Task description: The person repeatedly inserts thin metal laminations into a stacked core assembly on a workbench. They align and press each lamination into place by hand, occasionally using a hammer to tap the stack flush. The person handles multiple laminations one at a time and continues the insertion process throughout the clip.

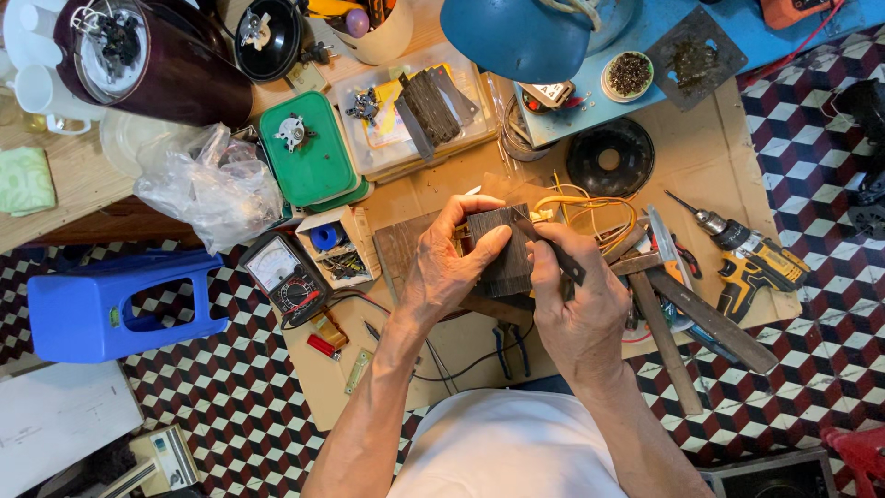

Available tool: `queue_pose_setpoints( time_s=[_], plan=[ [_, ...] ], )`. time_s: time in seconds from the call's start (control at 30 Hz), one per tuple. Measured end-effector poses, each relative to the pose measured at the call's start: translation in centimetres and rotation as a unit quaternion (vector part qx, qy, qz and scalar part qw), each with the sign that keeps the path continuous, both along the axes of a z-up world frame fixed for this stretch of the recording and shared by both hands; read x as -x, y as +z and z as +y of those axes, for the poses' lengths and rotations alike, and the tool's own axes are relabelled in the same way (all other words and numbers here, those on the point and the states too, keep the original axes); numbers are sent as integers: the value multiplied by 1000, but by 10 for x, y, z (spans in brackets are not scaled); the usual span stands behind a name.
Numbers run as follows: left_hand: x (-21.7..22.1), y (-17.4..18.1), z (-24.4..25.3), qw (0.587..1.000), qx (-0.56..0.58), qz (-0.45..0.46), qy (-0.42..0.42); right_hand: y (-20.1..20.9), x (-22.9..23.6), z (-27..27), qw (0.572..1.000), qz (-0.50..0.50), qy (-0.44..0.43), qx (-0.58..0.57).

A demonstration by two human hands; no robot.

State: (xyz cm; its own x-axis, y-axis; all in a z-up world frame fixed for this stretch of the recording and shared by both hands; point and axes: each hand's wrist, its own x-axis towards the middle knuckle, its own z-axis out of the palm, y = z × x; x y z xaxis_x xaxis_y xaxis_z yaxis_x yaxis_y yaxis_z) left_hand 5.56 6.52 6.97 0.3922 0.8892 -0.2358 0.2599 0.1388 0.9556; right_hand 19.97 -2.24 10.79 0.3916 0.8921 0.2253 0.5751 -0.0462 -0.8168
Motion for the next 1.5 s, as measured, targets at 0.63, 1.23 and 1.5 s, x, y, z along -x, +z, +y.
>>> queue_pose_setpoints(
  time_s=[0.63,1.23,1.5],
  plan=[
    [0,4,-2,996,-84,-28,-8,11,19,9,983,-167,44,-58],
    [15,10,16,987,-108,0,-115,55,-29,54,958,141,115,221],
    [20,12,22,989,-66,-15,-135,17,-42,66,897,334,199,210]
  ],
)
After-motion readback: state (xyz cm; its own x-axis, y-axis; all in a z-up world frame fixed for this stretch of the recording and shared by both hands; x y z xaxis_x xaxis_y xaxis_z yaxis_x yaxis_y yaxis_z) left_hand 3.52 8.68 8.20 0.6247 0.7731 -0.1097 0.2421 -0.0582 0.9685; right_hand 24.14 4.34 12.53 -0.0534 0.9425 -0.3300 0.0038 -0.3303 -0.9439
